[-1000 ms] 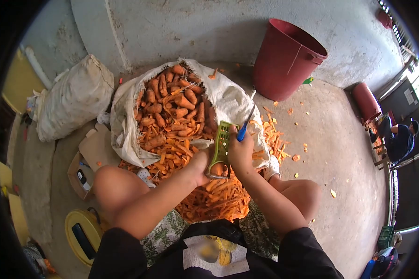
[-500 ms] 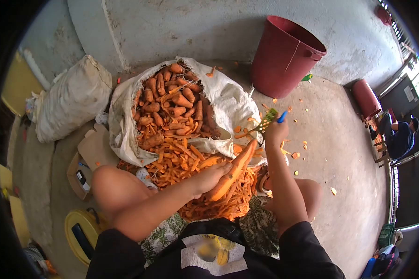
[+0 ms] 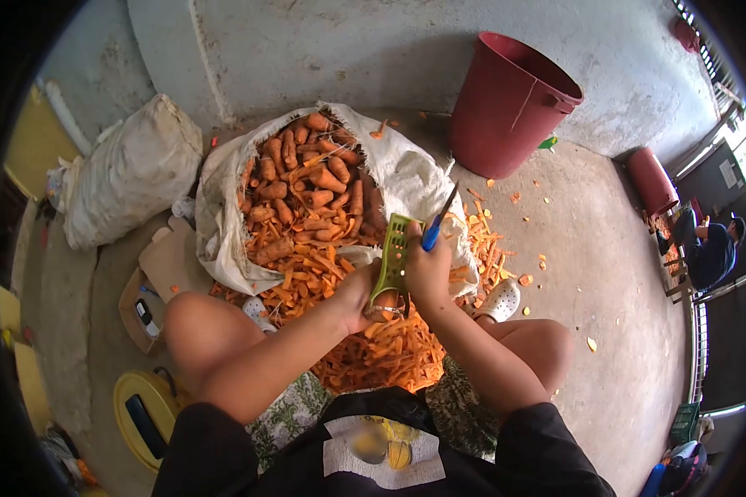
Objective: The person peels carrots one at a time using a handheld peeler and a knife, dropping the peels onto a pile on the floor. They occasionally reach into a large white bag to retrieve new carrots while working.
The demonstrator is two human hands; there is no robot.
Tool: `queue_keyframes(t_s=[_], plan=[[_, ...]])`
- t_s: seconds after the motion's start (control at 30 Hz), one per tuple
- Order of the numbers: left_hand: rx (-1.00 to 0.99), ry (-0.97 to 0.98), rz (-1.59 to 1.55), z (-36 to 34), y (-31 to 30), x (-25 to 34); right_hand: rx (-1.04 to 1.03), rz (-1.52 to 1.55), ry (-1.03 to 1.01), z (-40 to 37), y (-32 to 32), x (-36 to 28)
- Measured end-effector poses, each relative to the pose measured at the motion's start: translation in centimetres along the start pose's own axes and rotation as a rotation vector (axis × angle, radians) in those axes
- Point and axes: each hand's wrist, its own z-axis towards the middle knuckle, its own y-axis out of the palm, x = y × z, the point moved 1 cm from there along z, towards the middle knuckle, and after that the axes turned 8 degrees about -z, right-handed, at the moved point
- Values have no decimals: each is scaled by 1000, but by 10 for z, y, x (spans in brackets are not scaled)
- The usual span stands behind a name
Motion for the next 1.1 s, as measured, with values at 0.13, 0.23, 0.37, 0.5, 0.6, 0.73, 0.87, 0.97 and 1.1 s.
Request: queue_keyframes(t_s=[0.13,0.23,0.37,0.5,0.6,0.73,0.87,0.97,1.1], plan=[[104,-1,-105,-5,7,-10,31,-73,-26,-6,-1,0],[-64,-35,97,5,-12,-11,72,-251,-57,-3,-3,4],[14,-94,414,-22,13,-24,323,-301,87,51,-29,27],[-56,-123,508,-15,8,-16,586,-333,34,97,-60,64],[-33,-66,679,-25,17,-10,699,-298,76,109,-81,61],[-80,-81,560,-24,5,0,646,-181,24,101,-79,41],[3,-86,258,-14,-1,11,271,212,24,63,-43,9],[67,2,60,-14,6,11,35,138,38,20,-19,-10],[-20,-9,-17,-4,-1,4,11,-7,-65,-4,-2,-9]])
